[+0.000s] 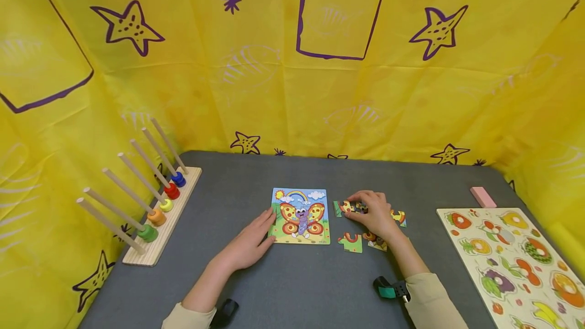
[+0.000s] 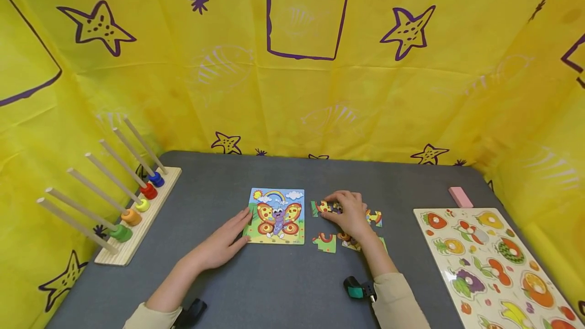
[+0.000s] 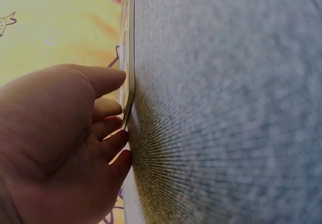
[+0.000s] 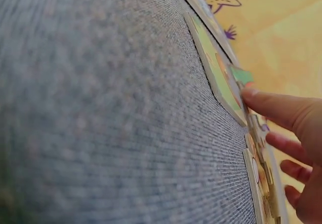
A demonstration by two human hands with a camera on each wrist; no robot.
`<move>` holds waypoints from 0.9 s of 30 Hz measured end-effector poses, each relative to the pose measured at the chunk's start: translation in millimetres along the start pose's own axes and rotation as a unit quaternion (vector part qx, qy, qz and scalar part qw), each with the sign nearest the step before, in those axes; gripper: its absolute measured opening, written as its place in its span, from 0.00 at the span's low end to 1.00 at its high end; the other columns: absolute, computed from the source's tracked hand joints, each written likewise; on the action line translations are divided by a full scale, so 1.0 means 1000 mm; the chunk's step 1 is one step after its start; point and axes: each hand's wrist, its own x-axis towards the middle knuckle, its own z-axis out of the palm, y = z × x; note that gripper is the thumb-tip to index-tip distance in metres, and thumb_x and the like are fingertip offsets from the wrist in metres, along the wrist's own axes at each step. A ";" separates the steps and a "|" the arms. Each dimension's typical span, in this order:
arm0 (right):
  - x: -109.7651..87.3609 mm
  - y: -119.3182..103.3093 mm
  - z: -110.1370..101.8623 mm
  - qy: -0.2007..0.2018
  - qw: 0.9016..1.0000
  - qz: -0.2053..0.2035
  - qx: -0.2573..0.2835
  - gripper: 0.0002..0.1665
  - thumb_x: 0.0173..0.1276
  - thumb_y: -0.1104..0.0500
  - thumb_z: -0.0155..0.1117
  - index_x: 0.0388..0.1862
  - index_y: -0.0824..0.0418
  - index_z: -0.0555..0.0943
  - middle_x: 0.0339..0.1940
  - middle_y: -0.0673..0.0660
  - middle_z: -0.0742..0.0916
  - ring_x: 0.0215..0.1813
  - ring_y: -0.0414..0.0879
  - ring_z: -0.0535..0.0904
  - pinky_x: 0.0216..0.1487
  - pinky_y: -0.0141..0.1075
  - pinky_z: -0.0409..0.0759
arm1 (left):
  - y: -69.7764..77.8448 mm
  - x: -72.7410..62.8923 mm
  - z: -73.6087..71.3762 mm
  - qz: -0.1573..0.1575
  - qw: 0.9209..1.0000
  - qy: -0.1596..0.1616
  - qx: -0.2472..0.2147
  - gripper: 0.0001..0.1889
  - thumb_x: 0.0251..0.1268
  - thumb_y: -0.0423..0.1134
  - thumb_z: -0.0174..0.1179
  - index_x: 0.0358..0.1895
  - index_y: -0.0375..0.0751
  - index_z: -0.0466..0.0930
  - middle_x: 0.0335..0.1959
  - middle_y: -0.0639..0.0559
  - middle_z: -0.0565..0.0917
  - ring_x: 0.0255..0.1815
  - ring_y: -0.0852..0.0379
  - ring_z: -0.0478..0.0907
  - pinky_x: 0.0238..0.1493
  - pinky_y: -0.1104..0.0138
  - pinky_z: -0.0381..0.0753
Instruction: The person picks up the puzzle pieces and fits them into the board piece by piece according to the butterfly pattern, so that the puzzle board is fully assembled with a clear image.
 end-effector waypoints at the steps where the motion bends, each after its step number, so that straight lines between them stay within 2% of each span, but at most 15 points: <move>1: 0.000 -0.001 0.000 0.001 1.000 0.007 0.005 0.20 0.56 0.54 0.77 0.46 0.58 0.83 0.51 0.61 0.83 0.56 0.62 0.65 0.48 0.58 0.57 | 0.000 0.000 0.000 -0.002 1.000 0.001 0.005 0.31 0.75 0.40 0.52 0.74 0.31 0.55 0.77 0.38 0.54 0.77 0.42 0.50 0.71 0.48 0.57; 5: 0.001 -0.005 -0.002 0.009 0.999 0.028 0.034 0.15 0.57 0.57 0.76 0.41 0.57 0.81 0.36 0.53 0.86 0.42 0.52 0.74 0.45 0.48 0.64 | 0.001 0.001 0.001 -0.009 1.000 0.002 0.023 0.31 0.75 0.40 0.52 0.75 0.32 0.56 0.76 0.39 0.55 0.76 0.43 0.51 0.70 0.47 0.58; 8: 0.002 -0.012 -0.002 0.012 0.996 0.044 0.071 0.10 0.60 0.56 0.74 0.39 0.56 0.83 0.30 0.48 0.86 0.32 0.46 0.76 0.35 0.37 0.71 | 0.001 0.001 0.001 -0.011 0.999 0.003 0.031 0.31 0.75 0.41 0.52 0.75 0.33 0.57 0.77 0.40 0.55 0.76 0.44 0.52 0.70 0.48 0.59; 10: 0.003 -0.018 -0.001 0.011 0.994 0.058 0.096 0.09 0.63 0.54 0.72 0.39 0.55 0.84 0.30 0.47 0.87 0.31 0.44 0.77 0.32 0.35 0.73 | 0.001 0.001 0.001 -0.010 0.999 0.004 0.032 0.31 0.74 0.41 0.53 0.75 0.33 0.57 0.77 0.40 0.55 0.76 0.44 0.52 0.70 0.48 0.58; 14: 0.007 -0.030 0.002 0.014 0.988 0.092 0.122 0.13 0.64 0.48 0.70 0.41 0.54 0.85 0.32 0.48 0.88 0.38 0.44 0.80 0.40 0.39 0.73 | 0.000 0.001 0.001 -0.011 0.999 0.003 0.032 0.31 0.75 0.41 0.52 0.75 0.33 0.57 0.77 0.40 0.54 0.76 0.44 0.51 0.70 0.48 0.58; 19: 0.014 -0.050 0.013 0.007 0.979 0.117 0.169 0.13 0.64 0.50 0.70 0.41 0.56 0.86 0.33 0.50 0.89 0.41 0.45 0.82 0.45 0.41 0.73 | 0.000 0.001 0.001 -0.015 1.000 0.001 0.028 0.31 0.75 0.41 0.52 0.75 0.33 0.55 0.77 0.40 0.54 0.77 0.44 0.51 0.70 0.47 0.58; 23: 0.018 -0.069 0.032 -0.020 0.973 0.108 0.201 0.11 0.63 0.52 0.71 0.39 0.57 0.86 0.31 0.50 0.89 0.36 0.43 0.83 0.40 0.37 0.75 | -0.001 0.001 0.001 -0.001 1.000 0.007 0.020 0.31 0.75 0.39 0.53 0.75 0.31 0.54 0.76 0.38 0.55 0.76 0.42 0.52 0.69 0.46 0.58; 27: 0.022 -0.085 0.052 -0.031 0.975 0.099 0.199 0.09 0.61 0.53 0.73 0.36 0.55 0.86 0.27 0.48 0.89 0.31 0.41 0.82 0.31 0.34 0.73 | -0.001 0.000 0.001 0.004 1.000 0.010 0.012 0.32 0.75 0.39 0.53 0.76 0.32 0.52 0.76 0.37 0.55 0.76 0.42 0.51 0.69 0.45 0.58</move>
